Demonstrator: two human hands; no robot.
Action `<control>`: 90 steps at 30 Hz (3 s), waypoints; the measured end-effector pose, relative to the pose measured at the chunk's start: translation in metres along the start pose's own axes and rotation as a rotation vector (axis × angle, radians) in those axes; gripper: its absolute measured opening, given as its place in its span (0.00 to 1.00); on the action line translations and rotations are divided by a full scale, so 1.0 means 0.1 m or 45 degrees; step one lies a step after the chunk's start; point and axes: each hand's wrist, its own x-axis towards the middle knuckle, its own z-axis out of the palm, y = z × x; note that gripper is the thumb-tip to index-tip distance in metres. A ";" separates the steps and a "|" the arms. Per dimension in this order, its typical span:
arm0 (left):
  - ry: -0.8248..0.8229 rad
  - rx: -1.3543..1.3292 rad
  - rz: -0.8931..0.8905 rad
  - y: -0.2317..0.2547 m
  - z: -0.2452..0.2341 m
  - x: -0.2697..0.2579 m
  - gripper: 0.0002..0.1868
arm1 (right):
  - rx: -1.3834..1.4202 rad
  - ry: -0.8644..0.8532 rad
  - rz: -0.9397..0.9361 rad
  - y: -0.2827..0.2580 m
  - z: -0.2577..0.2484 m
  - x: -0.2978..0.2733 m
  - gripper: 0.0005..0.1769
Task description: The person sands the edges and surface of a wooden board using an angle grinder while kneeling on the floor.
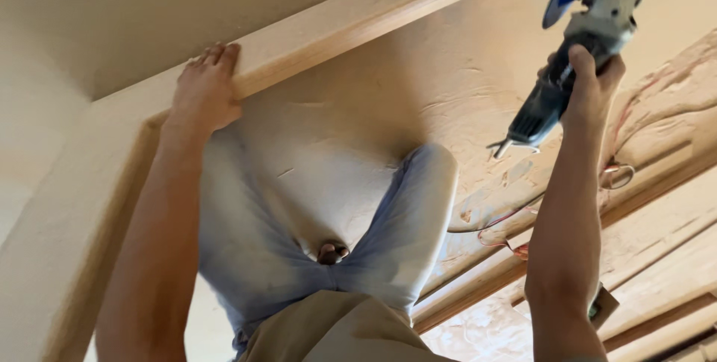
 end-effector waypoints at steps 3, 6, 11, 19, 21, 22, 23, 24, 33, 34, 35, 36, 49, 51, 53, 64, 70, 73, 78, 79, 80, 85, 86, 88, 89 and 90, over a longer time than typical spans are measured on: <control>0.000 0.010 -0.023 0.01 0.03 -0.03 0.51 | 0.007 0.018 -0.211 -0.06 0.31 -0.44 0.37; -0.046 0.021 -0.072 0.06 0.07 -0.05 0.55 | -0.003 -0.084 -0.296 -0.19 0.54 -0.86 0.37; -0.053 0.024 -0.111 0.16 0.14 -0.09 0.61 | -0.090 -0.198 0.110 -0.50 0.92 -1.31 0.33; 0.173 0.009 -0.066 0.15 0.44 -0.22 0.60 | -1.331 -0.649 -0.275 -0.74 1.91 -1.76 0.35; 0.168 0.005 -0.073 0.18 0.47 -0.20 0.59 | -1.441 -0.705 -0.078 -0.72 2.18 -1.85 0.37; 0.177 0.026 -0.076 0.17 0.46 -0.19 0.59 | -1.486 -0.731 0.015 -0.73 2.32 -1.88 0.38; 0.185 0.047 -0.079 0.17 0.44 -0.18 0.59 | -1.520 -0.746 -0.065 -0.76 2.42 -1.91 0.36; 0.178 0.049 -0.084 0.16 0.43 -0.19 0.59 | -1.555 -0.760 -0.138 -0.80 2.50 -1.95 0.35; 0.172 0.019 -0.060 0.18 0.36 -0.23 0.60 | -1.703 -0.923 -0.171 -0.79 2.61 -1.77 0.33; 0.164 0.025 -0.065 0.18 0.35 -0.23 0.60 | -1.715 -0.927 -0.134 -0.75 2.51 -1.68 0.35; 0.156 0.032 -0.070 0.19 0.34 -0.22 0.60 | -1.721 -0.868 -0.158 -0.71 2.39 -1.54 0.36; 0.128 0.028 -0.081 0.20 0.34 -0.22 0.60 | -1.729 -0.811 -0.180 -0.67 2.22 -1.36 0.38; 0.074 0.050 -0.116 0.22 0.33 -0.21 0.61 | -1.718 -0.334 -0.372 -0.69 -0.12 0.87 0.23; 0.111 0.045 -0.107 0.21 0.33 -0.20 0.61 | -1.652 -0.299 -0.426 -0.67 -0.13 0.82 0.22; 0.117 0.030 -0.096 0.20 0.32 -0.21 0.60 | -1.624 -0.377 -0.465 -0.61 0.05 0.59 0.26; 0.129 0.022 -0.091 0.21 0.35 -0.24 0.60 | -1.628 -0.930 0.002 -0.42 2.36 -1.73 0.37; 0.092 0.011 -0.089 0.20 0.34 -0.22 0.63 | -1.567 -0.732 -0.272 -0.30 1.90 -1.47 0.36; 0.053 0.014 -0.111 0.21 0.34 -0.23 0.64 | -1.456 -0.455 -0.359 -0.19 1.19 -0.72 0.37; 0.057 0.020 -0.112 0.21 0.34 -0.22 0.64 | -1.217 -0.204 -0.267 -0.19 0.03 0.33 0.29; 0.076 0.052 -0.098 0.20 0.36 -0.24 0.63 | -1.210 -0.189 -0.368 -0.15 -0.11 0.33 0.26; 0.108 0.088 -0.089 0.19 0.36 -0.22 0.62 | -1.192 -0.177 -0.483 -0.13 -0.17 0.35 0.23; 0.044 0.054 -0.099 0.22 0.38 -0.22 0.63 | -1.095 -0.256 -0.555 0.02 0.22 -0.11 0.31; 0.048 0.063 -0.106 0.20 0.35 -0.20 0.63 | -1.195 -0.343 -0.798 0.05 0.43 -0.26 0.31; 0.041 0.040 -0.118 0.20 0.33 -0.20 0.64 | -1.294 -0.412 -0.325 0.09 0.90 -0.64 0.36; 0.032 0.025 -0.122 0.20 0.34 -0.21 0.65 | -1.236 -0.504 -0.530 0.09 1.11 -0.88 0.35; 0.039 0.032 -0.119 0.21 0.33 -0.20 0.65 | -1.278 -0.594 -0.442 0.07 1.33 -1.05 0.38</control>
